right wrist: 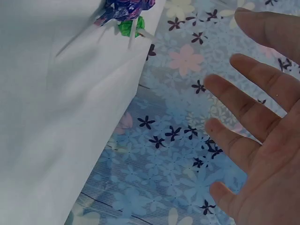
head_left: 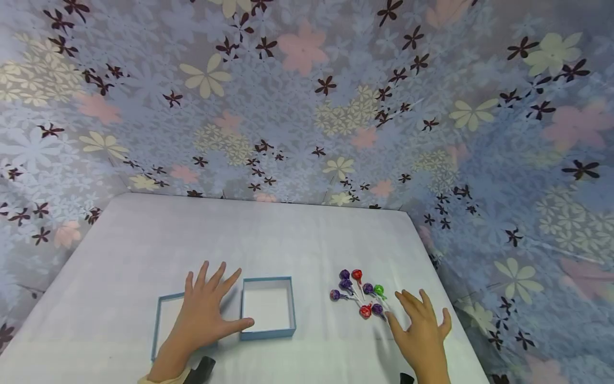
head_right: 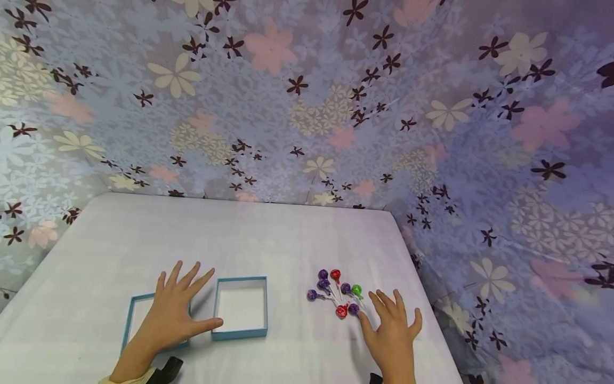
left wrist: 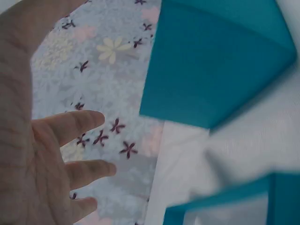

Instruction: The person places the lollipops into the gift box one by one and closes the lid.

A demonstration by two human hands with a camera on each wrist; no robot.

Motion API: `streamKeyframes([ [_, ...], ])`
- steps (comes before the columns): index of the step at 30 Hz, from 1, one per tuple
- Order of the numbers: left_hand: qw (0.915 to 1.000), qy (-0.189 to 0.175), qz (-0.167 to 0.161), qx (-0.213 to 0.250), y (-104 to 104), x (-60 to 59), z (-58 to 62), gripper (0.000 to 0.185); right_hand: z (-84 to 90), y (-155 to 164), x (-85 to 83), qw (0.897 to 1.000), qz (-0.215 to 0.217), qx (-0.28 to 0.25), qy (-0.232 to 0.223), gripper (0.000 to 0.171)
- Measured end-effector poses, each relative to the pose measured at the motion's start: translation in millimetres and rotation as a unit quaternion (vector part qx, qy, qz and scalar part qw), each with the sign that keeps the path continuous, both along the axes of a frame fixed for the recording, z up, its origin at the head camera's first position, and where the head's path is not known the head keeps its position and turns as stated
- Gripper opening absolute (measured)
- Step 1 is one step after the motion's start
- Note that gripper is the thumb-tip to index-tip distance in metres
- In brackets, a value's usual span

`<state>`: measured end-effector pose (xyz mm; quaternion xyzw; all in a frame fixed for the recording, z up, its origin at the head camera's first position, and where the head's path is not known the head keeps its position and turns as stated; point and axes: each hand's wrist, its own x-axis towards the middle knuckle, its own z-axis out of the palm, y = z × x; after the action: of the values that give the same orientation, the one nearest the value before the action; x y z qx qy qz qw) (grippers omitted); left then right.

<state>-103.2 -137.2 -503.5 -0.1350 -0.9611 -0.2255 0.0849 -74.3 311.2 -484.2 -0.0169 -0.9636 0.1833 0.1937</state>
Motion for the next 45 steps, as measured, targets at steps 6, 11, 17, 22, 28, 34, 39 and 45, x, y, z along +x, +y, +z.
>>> streamKeyframes([
  [6,0.9992,-0.026,-0.027,0.014,5,-11.5,-9.4,0.123,-3.7,-1,-10.3,0.999,-0.024,-0.008,-0.047,0.041],
  [11,0.9967,-0.049,-0.049,0.044,6,-10.8,-20.1,0.14,-10.6,-1,-11.9,0.993,-0.051,-0.008,-0.107,0.037],
  [17,0.9951,-0.05,-0.063,0.057,8,-10.7,-25.2,0.137,-22.7,-3,-13.3,0.987,-0.063,-0.015,-0.149,0.036],
  [22,0.9931,-0.065,-0.069,0.069,17,-12.0,-27.0,0.134,-25.3,0,-16.9,0.985,-0.071,0.002,-0.154,0.04],
  [28,0.9911,-0.097,-0.05,0.076,31,-10.4,-26.7,0.131,-29.6,4,-23.7,0.987,-0.077,0.01,-0.141,0.033],
  [34,0.9908,-0.094,-0.045,0.086,40,-9.2,-25.9,0.13,-30.3,2,-27.6,0.99,-0.085,0.029,-0.112,0.026],
  [39,0.9916,-0.091,-0.039,0.083,44,-9.1,-26.3,0.131,-29.6,2,-30.5,0.989,-0.078,0.029,-0.122,0.027],
  [45,0.9883,-0.107,-0.033,0.103,47,-8.4,-26.3,0.133,-31.7,1,-32.4,0.985,-0.083,0.035,-0.146,0.03],
])
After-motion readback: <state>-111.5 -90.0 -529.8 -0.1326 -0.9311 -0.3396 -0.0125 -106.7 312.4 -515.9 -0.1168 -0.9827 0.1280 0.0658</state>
